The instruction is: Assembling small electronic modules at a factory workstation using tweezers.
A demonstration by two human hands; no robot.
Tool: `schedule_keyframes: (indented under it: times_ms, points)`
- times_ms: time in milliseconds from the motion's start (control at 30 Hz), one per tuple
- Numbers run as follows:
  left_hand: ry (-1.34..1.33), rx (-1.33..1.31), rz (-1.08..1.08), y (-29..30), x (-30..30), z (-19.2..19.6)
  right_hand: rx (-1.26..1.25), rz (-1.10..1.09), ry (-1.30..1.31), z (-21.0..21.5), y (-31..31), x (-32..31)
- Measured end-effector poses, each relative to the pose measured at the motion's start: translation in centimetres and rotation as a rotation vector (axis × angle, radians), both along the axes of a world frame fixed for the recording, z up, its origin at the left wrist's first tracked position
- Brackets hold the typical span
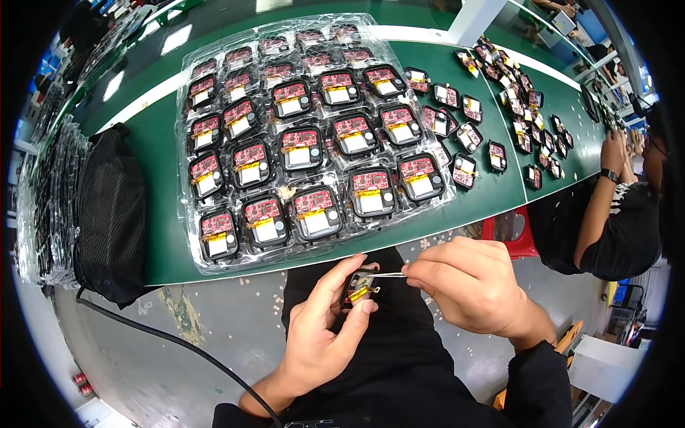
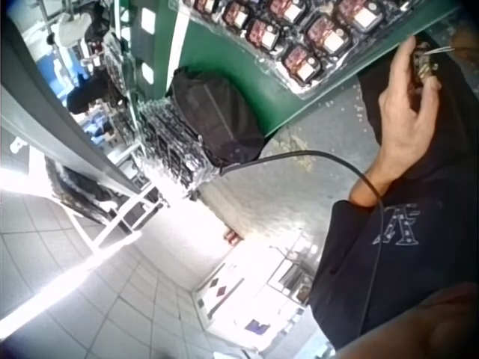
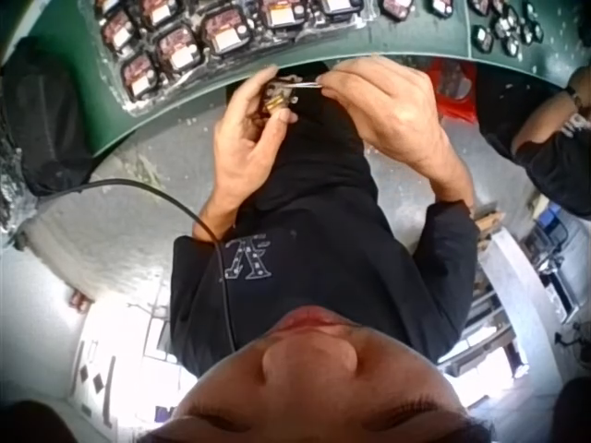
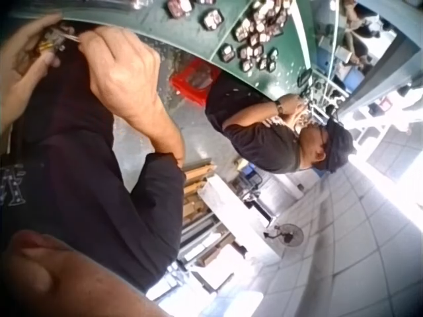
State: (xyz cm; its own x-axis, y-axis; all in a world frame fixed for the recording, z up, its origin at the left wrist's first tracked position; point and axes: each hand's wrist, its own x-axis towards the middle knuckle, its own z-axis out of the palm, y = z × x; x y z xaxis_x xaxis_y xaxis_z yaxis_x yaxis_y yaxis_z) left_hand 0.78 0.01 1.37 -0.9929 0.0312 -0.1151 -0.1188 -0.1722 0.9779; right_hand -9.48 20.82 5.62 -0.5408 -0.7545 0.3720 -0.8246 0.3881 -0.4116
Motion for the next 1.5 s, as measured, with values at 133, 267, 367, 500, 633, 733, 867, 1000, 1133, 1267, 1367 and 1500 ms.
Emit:
schedule_keyframes:
  times_ms: [133,267,367,500,633,733,867,1000,1133,1267,1367,1500]
  points:
    - [0.001,-0.013,0.018,0.1,-0.2,0.0,0.174,-0.044,0.16,1.3,-0.6,1.2]
    - [0.011,-0.004,-0.025,0.0,-0.3,0.2,0.108,0.007,-0.004,1.5,0.2,0.3]
    - [-0.018,0.023,0.032,-0.3,-0.3,0.2,0.178,-0.038,-0.057,2.6,0.6,-0.2]
    - [-0.165,0.201,0.027,-0.9,-0.7,0.8,0.514,-0.265,-0.263,3.9,1.8,0.8]
    - [-0.216,0.297,0.0,-1.1,-0.9,0.9,0.67,-0.276,-0.246,3.0,2.5,1.7]
    - [-0.141,0.263,0.007,-0.7,-0.6,0.2,0.461,-0.228,-0.162,1.6,2.2,1.1]
    - [0.002,-0.071,-0.079,-0.9,-0.6,-0.1,0.063,-0.281,-0.635,1.3,0.2,2.2]
    - [0.172,-0.377,-0.058,-0.4,-0.7,-0.3,-0.025,-0.221,-1.004,-0.3,-1.3,2.7]
    - [0.213,-0.515,-0.072,-0.1,-1.0,0.8,-0.167,-0.296,-1.095,-2.1,-1.9,2.9]
    - [0.127,-0.42,-0.068,0.2,-0.6,-0.1,-0.302,-0.359,-1.221,-2.7,-2.2,3.3]
    - [0.188,-0.502,-0.032,0.2,-0.8,-0.2,-0.338,-0.387,-1.253,-3.4,-2.2,3.5]
    - [0.24,-0.655,-0.031,0.4,-0.6,-0.2,-0.388,-0.401,-1.277,-3.4,-2.4,3.6]
